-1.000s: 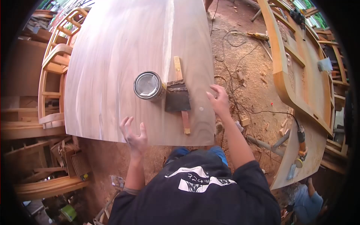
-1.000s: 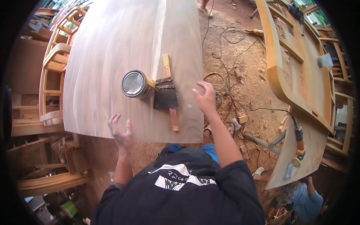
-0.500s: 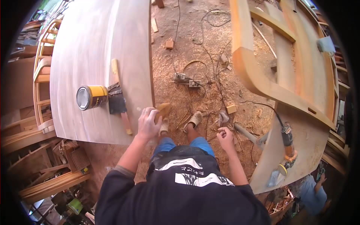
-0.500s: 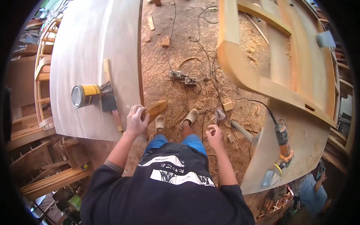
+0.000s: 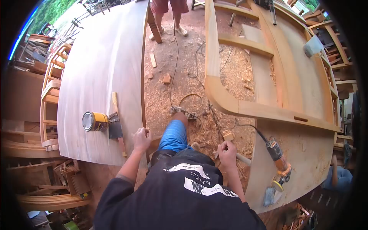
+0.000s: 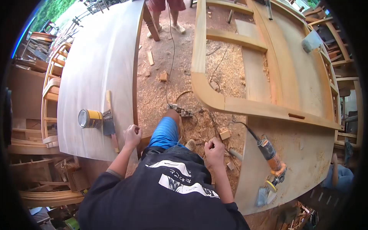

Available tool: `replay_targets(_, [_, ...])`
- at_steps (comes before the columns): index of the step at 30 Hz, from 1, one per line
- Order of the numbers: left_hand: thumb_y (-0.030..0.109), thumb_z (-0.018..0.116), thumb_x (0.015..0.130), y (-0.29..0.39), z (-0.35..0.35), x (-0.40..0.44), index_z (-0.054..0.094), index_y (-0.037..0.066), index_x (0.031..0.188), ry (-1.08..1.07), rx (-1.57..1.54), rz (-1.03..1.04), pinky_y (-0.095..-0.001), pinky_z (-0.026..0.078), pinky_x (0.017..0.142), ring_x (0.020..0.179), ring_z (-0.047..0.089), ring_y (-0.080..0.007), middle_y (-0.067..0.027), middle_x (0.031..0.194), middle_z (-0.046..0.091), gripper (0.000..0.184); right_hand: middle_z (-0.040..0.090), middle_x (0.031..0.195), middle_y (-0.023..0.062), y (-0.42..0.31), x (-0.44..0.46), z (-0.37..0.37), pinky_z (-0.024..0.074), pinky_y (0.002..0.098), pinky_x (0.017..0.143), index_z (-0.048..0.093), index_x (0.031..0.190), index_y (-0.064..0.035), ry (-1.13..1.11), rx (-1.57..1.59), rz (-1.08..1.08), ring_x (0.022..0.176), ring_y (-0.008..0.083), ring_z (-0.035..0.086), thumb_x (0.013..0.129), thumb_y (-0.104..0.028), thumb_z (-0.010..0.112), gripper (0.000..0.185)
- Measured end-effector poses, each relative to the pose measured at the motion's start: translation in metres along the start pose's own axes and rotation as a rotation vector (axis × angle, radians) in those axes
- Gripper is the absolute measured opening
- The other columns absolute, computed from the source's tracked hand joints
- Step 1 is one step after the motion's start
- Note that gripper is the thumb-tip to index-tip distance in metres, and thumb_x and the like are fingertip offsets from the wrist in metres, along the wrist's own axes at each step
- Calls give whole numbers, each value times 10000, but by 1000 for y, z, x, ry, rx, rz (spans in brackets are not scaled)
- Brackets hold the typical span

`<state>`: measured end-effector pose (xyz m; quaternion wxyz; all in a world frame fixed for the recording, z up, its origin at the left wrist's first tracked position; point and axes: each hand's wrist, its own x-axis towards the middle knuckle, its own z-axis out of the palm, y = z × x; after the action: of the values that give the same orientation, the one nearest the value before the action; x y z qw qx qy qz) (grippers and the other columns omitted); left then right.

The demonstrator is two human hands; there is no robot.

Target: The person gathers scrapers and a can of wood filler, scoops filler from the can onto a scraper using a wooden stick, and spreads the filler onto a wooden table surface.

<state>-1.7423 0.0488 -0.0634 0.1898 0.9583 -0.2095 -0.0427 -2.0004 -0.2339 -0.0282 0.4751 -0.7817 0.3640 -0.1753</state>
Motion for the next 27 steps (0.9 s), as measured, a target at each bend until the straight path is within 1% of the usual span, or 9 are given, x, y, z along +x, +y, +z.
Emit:
replay_targets(2, [177, 670, 787, 19, -5, 16, 650, 24, 816, -51, -223, -63, -368, 515, 649, 689, 660, -255, -131, 747, 659, 157, 538, 655, 86, -25, 9, -14, 438, 333, 612, 459, 684, -22, -41, 97, 69, 633, 216, 539, 734, 24, 641, 194])
replay_targets(5, [174, 663, 799, 58, -6, 55, 656, -12, 828, -42, -366, 0, -348, 523, 658, 694, 677, -246, -163, 744, 677, 189, 567, 737, 91, -49, 31, -21, 474, 330, 699, 482, 714, -41, 159, 140, -318, 762, 227, 613, 736, 36, 630, 169])
replay_targets(6, [174, 664, 799, 78, -9, 77, 656, -14, 822, -15, -401, 52, -347, 519, 655, 687, 674, -244, -165, 740, 675, 189, 616, 909, 142, -53, 38, -24, 473, 398, 833, 540, 813, -39, 155, 82, -387, 949, 328, 619, 744, 7, 625, 119])
replay_targets(12, [163, 586, 847, 210, 15, 275, 586, -17, 757, -21, -1022, 52, -269, 405, 454, 495, 520, -111, -43, 590, 560, 201, 586, 1179, 147, -89, 100, -16, 365, 450, 975, 573, 1116, -47, 397, -284, -503, 1090, 329, 542, 818, -192, 660, 343])
replay_targets(18, [148, 518, 882, 435, -28, 537, 547, 30, 654, 179, -1034, 626, -279, 380, 436, 462, 502, -110, -32, 537, 528, 258, 670, 1045, 93, -100, 145, 9, 409, 403, 887, 677, 916, -71, 670, -580, -223, 944, 266, 600, 859, -305, 511, 293])
replay_targets(21, [180, 560, 854, 553, -8, 673, 614, 7, 685, 110, -938, 838, -295, 421, 468, 479, 552, -129, -69, 556, 589, 248, 664, 756, 84, -88, 155, 29, 436, 429, 811, 636, 795, -85, 876, -584, -196, 813, 276, 610, 804, -314, 481, 277])
replay_targets(22, [216, 583, 838, 585, 5, 713, 658, -26, 776, 219, -736, 928, -334, 477, 530, 543, 619, -174, -116, 626, 641, 261, 667, 807, 111, -92, 155, 28, 435, 459, 846, 624, 793, -64, 811, -554, -129, 852, 311, 620, 819, -300, 488, 274])
replay_targets(23, [242, 609, 822, 604, 2, 718, 677, -33, 849, 40, -667, 861, -373, 510, 639, 651, 669, -236, -164, 718, 679, 285, 665, 836, 122, -110, 156, 32, 430, 474, 865, 621, 801, -54, 763, -538, 28, 879, 328, 618, 826, -300, 495, 277])
replay_targets(27, [248, 635, 803, 678, 75, 830, 650, -3, 918, 9, -538, 1031, -409, 491, 809, 869, 657, -310, -183, 865, 678, 277, 649, 944, 156, -161, 197, 42, 392, 534, 955, 603, 872, -23, 828, -637, 349, 995, 392, 592, 854, -285, 519, 276])
